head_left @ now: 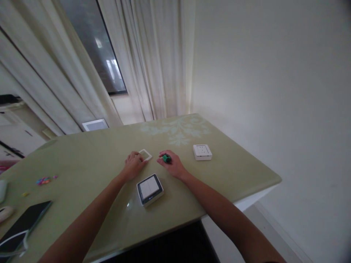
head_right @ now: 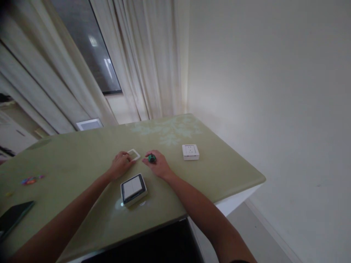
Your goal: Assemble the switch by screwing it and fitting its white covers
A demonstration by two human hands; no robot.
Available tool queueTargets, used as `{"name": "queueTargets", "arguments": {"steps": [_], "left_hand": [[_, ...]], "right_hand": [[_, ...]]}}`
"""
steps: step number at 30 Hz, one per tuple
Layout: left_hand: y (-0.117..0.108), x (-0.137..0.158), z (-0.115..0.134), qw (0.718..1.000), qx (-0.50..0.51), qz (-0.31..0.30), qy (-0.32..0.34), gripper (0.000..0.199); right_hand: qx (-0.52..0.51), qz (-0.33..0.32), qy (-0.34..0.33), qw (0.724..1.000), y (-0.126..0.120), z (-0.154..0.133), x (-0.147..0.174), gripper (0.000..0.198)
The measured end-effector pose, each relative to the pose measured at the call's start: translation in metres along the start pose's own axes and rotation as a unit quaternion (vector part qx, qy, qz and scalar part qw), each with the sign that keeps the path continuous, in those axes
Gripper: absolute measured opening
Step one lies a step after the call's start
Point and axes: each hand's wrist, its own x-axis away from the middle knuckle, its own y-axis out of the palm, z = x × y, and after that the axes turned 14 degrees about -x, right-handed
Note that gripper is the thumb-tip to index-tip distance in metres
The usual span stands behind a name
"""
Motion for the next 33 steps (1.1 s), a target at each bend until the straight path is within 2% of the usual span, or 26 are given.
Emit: {"name": "queueTargets", "arguments": {"steps": [5, 8, 11, 13, 16, 18, 20, 28, 33], "left_hand": [[-0.04, 0.049, 0.012, 0.992, 0.088, -0.006, 0.091, 0.047], [-0.056, 0.09, 0.032, 0.984, 0.105, -0.02, 0.145, 0.038], [-0.057, 0.119, 0.05, 0.977, 0.096, -0.055, 0.183, 0.027], [-0.055, 0.126, 0.055, 0.977, 0.087, -0.06, 0.185, 0.025], [-0.052, 0.126, 0.055, 0.985, 0.057, -0.053, 0.157, 0.042], [-0.051, 0.125, 0.053, 0.987, 0.031, -0.068, 0.143, 0.057], [-0.05, 0.124, 0.051, 0.987, 0.022, -0.085, 0.136, 0.065], [-0.037, 0.119, 0.036, 0.986, 0.091, -0.085, 0.107, 0.073], [-0.021, 0.087, 0.027, 0.986, 0.129, -0.065, 0.084, 0.07]], "right_hand": [[-0.021, 0.002, 0.009, 1.0, 0.004, -0.004, -0.002, 0.024], [-0.023, 0.006, 0.009, 1.0, 0.008, -0.004, -0.003, 0.024], [-0.013, 0.003, 0.008, 1.0, 0.011, -0.002, -0.003, 0.027], [-0.001, -0.004, 0.007, 1.0, 0.011, 0.0, -0.002, 0.028], [0.018, -0.014, 0.006, 1.0, 0.01, 0.004, -0.001, 0.028], [0.028, -0.018, 0.006, 0.999, 0.009, 0.006, -0.001, 0.028], [0.035, -0.02, 0.006, 0.999, 0.008, 0.008, -0.001, 0.028], [0.039, -0.022, 0.004, 0.999, 0.012, 0.007, -0.001, 0.028], [0.047, 0.02, -0.014, 0.999, 0.013, -0.004, -0.004, 0.02]]}}
